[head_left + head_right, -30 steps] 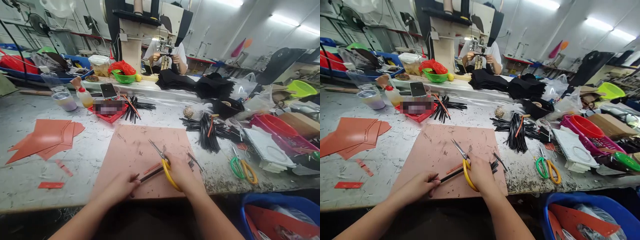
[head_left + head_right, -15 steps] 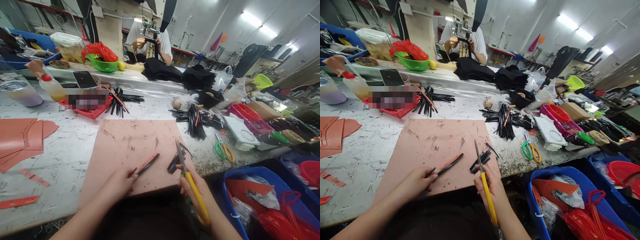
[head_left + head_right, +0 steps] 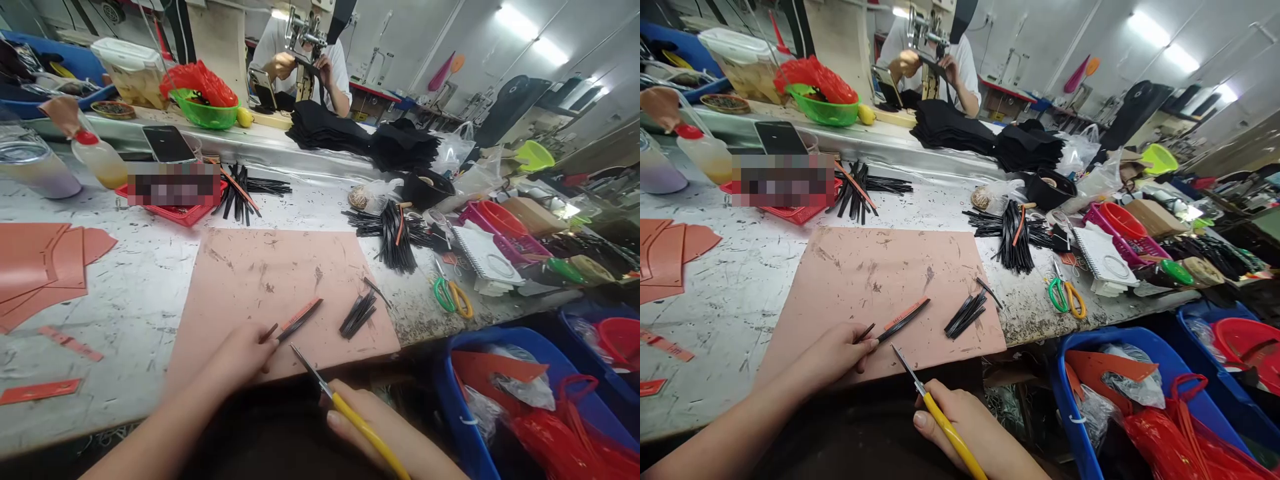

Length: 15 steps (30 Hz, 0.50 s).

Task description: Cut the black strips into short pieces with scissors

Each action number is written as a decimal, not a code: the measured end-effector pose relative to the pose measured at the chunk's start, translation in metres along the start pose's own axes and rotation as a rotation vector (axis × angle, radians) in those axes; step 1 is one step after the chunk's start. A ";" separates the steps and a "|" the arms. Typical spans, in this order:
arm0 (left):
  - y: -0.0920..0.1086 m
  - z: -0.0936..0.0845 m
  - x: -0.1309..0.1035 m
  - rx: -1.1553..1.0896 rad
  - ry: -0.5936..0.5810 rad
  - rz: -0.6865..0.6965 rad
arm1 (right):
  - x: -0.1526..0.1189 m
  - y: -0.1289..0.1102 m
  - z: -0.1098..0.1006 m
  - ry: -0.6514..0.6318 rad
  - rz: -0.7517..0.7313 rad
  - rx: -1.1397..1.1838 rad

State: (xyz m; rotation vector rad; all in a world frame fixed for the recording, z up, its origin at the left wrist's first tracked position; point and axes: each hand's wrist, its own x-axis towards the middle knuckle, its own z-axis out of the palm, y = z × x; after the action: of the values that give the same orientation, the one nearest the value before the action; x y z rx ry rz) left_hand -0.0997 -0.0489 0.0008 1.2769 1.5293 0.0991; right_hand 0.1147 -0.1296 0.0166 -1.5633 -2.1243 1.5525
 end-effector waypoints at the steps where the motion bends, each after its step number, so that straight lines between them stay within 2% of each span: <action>1: 0.000 0.000 0.000 -0.004 0.002 -0.007 | 0.001 0.000 0.001 -0.004 0.000 -0.003; 5: -0.001 0.001 -0.001 -0.008 0.009 -0.030 | 0.003 0.003 0.007 0.000 -0.007 0.008; 15: -0.002 0.003 -0.001 -0.018 0.010 -0.022 | 0.019 0.004 0.018 0.104 -0.006 0.019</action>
State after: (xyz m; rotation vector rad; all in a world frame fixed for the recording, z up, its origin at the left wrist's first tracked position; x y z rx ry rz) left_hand -0.0992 -0.0523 -0.0014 1.2465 1.5472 0.1049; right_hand 0.0976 -0.1278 -0.0036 -1.5930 -2.0522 1.4516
